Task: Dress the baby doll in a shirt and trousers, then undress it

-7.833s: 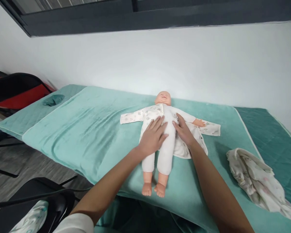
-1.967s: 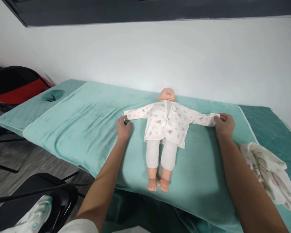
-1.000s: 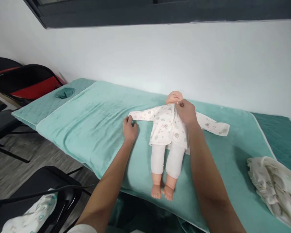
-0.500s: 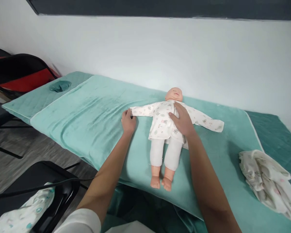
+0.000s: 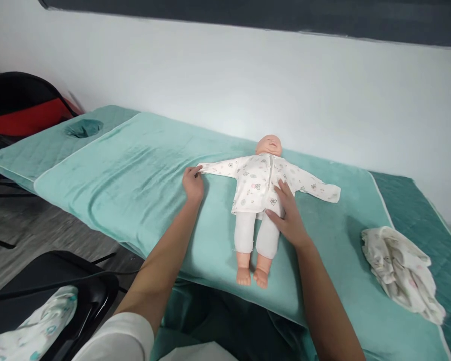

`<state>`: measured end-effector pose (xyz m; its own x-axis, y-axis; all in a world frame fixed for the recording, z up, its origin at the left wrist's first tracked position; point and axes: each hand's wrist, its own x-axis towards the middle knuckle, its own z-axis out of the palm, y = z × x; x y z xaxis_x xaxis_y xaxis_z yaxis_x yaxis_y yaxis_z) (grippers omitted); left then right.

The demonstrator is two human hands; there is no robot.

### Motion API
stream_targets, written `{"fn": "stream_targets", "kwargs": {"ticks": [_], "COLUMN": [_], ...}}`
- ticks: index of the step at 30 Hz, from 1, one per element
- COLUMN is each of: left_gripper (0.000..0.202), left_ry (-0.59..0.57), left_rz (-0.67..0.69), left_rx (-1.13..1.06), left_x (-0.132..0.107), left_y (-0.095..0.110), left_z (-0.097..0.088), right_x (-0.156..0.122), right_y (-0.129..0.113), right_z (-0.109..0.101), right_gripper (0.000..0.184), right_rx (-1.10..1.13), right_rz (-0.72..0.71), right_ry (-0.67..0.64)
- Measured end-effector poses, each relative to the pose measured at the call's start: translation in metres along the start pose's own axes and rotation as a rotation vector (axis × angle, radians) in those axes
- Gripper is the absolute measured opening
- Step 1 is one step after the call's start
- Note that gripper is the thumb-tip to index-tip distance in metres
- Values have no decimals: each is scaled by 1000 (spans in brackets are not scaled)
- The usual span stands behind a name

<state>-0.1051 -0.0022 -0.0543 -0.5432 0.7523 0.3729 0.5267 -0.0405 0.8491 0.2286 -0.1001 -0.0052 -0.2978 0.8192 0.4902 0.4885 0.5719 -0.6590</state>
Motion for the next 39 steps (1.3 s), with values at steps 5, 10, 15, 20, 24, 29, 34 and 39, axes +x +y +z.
{"fn": "stream_targets", "kwargs": {"ticks": [5,10,15,20,24,29,34,39], "left_gripper": [42,43,52,49,37,33,42,40], "left_ry": [-20,-56,-30,-12,-165,-573,-864,-829], "left_rz": [-6,8,55,219,196,-234,-622,-741], "left_rx": [110,133,186,181,28,-487,-890,-1002], "left_x": [-2,-6,-12,-31,-47,-64,-70,-65], "left_y": [3,6,10,24,36,61,90,98], "left_z": [0,-2,-7,-13,-10,6,29,52], "right_x": [-22,-28,-27,-28,-25,-8,17,36], "right_y": [-10,-13,-14,-14,0,29,39,44], "right_z": [0,0,-1,0,-1,-3,0,4], "right_gripper": [53,31,10,26,23,29,30,36], "right_rx": [-7,-134,-74,94,170,584,856,1016], "right_rz": [66,65,53,267,529,723,727,755], "right_ry": [147,277,257,323,572,630,445,406]}}
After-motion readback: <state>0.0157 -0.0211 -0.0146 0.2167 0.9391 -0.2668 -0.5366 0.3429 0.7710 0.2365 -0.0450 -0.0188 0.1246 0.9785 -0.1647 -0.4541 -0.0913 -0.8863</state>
